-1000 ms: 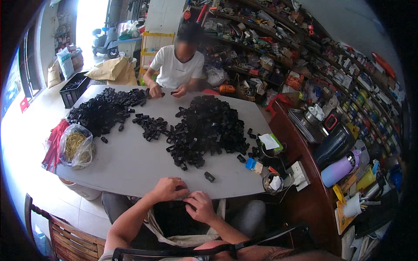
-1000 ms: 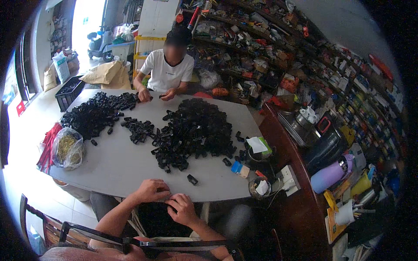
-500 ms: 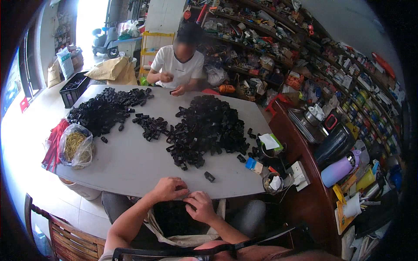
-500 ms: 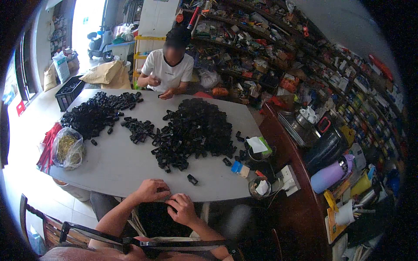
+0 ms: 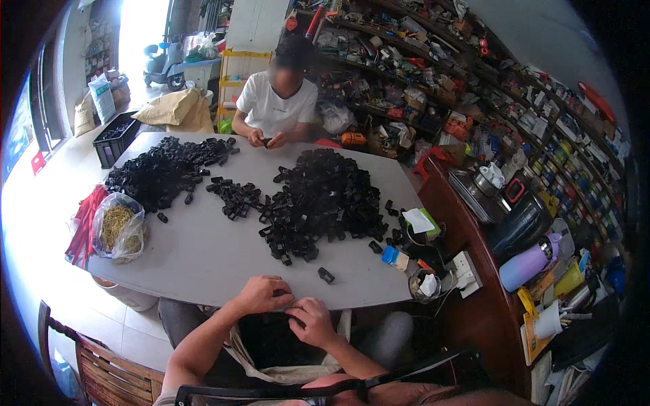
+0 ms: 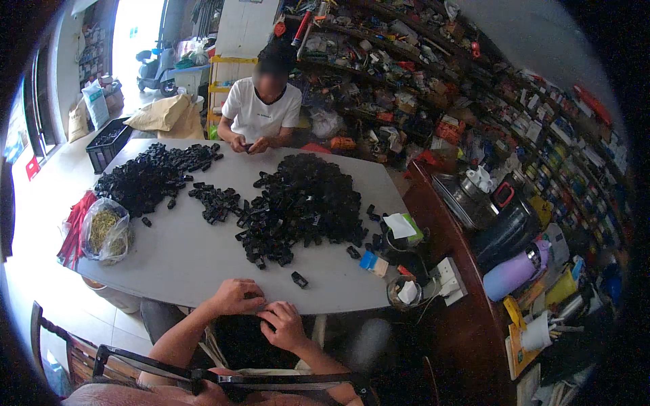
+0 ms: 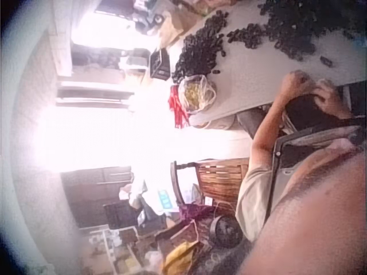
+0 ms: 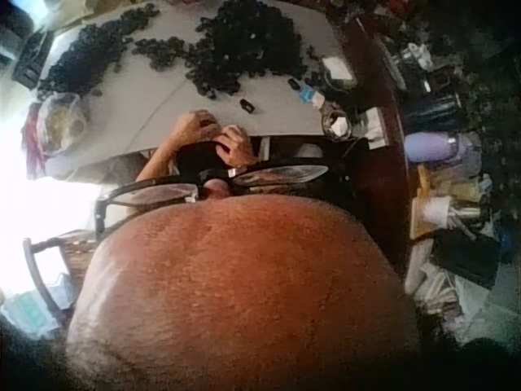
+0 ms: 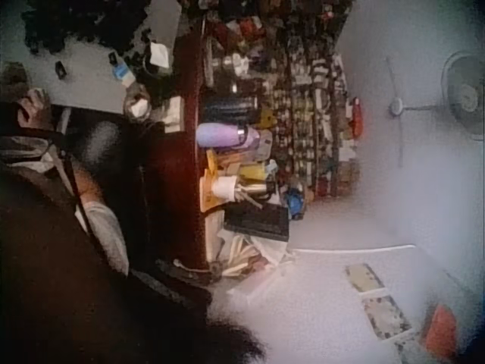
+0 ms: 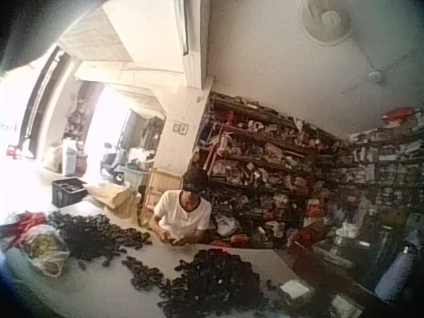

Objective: The person assembles plastic components together by hand and drops them into a bag on their lap.

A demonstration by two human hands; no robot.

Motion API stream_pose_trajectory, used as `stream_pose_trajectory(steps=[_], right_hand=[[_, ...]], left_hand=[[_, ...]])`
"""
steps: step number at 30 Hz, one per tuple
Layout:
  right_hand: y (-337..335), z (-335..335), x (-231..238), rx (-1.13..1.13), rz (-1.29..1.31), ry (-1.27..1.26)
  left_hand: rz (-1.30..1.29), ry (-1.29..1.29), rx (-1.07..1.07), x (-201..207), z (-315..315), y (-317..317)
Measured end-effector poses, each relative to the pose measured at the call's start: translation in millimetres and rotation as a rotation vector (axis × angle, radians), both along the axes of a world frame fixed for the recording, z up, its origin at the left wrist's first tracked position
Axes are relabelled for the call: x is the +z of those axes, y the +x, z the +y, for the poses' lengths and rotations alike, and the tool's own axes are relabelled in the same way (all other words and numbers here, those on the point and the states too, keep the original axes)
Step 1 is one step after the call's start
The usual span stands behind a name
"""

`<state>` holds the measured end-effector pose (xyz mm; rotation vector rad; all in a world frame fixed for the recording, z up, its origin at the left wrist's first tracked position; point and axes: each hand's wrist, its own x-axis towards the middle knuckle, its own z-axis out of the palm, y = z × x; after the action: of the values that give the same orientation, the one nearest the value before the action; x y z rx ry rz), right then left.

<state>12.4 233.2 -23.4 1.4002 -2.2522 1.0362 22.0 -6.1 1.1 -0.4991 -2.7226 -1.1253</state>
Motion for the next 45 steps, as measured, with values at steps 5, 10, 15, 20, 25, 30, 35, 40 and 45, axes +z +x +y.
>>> stream_pose_trajectory(steps=[5,10,15,20,25,30,35,40,45], right_hand=[[0.5,-0.1,2.0,-0.001,-0.002,-0.001],[0.9,0.4,2.0,-0.001,-0.016,-0.001],[-0.4,0.2,0.0,0.000,-0.006,0.012],[-1.5,0.1,-2.8,0.005,0.003,-0.011],[-2.2,-0.5,-3.9,0.004,0.001,-0.012],[-1.0,-0.7,-1.5,0.000,-0.009,0.008],[-0.7,-0.3,-1.5,-0.011,0.001,0.010],[-0.4,-1.4,-0.8,-0.004,0.004,-0.005],[-0.2,-1.1,0.3,0.000,0.003,-0.009]], left_hand=[[0.011,0.012,0.000,0.6,0.2,0.9],[0.026,-0.006,-0.003,3.1,0.9,1.2],[0.015,0.008,0.001,-3.0,0.0,-0.2],[0.036,0.023,-0.004,-4.2,0.3,-0.9],[0.038,0.016,-0.022,-0.8,-0.4,0.1],[0.036,0.031,-0.020,0.7,-0.4,0.9],[0.022,0.012,-0.004,1.3,0.6,0.6],[0.037,0.013,-0.001,-0.9,0.4,0.3],[0.045,0.013,-0.012,-3.5,-0.1,-0.7]])
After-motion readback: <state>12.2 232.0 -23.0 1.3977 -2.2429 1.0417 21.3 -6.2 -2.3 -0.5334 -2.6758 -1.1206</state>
